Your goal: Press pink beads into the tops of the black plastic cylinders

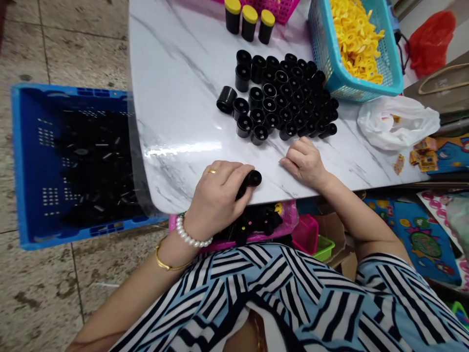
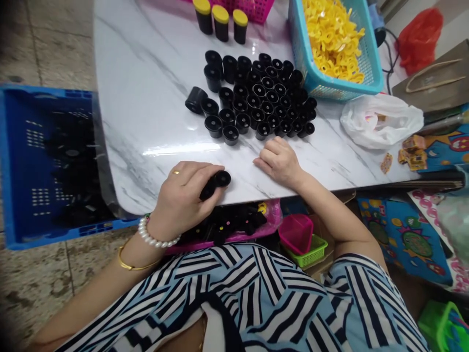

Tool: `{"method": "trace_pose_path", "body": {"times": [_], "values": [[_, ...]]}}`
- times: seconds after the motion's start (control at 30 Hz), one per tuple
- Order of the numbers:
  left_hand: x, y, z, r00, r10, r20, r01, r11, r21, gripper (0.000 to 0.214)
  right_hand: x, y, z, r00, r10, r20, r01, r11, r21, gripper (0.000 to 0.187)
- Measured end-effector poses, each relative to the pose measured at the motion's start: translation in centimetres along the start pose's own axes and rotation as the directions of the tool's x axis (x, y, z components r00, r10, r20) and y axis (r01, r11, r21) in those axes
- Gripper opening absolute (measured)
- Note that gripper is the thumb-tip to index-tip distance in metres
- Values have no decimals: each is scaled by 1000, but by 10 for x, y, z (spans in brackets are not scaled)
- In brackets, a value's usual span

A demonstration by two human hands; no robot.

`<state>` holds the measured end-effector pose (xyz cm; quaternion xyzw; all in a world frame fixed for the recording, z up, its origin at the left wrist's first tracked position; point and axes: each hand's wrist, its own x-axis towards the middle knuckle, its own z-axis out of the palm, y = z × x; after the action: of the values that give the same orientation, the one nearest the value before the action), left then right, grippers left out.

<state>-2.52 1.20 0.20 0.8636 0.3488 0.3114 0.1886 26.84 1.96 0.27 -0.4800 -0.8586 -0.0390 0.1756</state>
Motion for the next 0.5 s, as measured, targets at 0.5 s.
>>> {"method": "trace_pose_path", "body": {"times": [0.5], "values": [[-1,1,-2,1000,-24,15,25,998,-58,29,-31,-6,-26,907,421,-5,-356,775,522,29]]}}
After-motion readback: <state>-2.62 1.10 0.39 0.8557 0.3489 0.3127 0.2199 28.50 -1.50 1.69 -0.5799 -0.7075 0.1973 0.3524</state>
